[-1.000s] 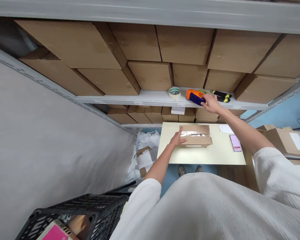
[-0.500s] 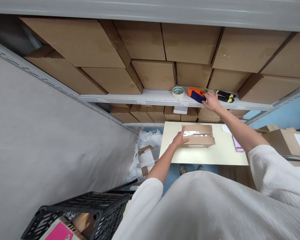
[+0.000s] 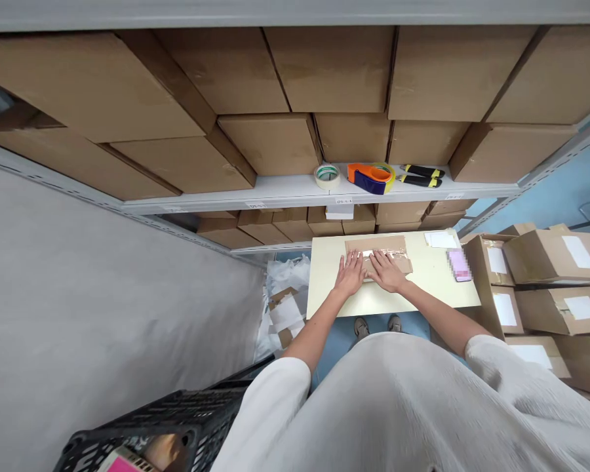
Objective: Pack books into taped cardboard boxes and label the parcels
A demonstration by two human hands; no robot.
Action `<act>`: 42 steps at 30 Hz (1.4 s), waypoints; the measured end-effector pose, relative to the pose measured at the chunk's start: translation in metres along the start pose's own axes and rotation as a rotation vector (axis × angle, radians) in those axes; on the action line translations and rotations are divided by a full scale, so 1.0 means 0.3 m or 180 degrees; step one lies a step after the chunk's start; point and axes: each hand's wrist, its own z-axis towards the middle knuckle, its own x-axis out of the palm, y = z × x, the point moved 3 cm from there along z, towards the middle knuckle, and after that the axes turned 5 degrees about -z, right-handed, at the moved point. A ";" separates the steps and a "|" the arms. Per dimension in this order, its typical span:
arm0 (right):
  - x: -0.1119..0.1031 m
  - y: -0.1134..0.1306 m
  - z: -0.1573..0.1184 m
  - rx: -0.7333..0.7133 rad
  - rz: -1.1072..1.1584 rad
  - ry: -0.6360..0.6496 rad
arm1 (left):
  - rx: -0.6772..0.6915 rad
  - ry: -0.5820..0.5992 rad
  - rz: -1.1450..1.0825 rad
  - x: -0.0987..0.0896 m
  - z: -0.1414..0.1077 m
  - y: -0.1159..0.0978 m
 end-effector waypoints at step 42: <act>-0.049 -0.885 -0.464 0.1971 0.0777 0.0193 | 0.0894 0.0523 -0.0878 0.190 0.325 -0.673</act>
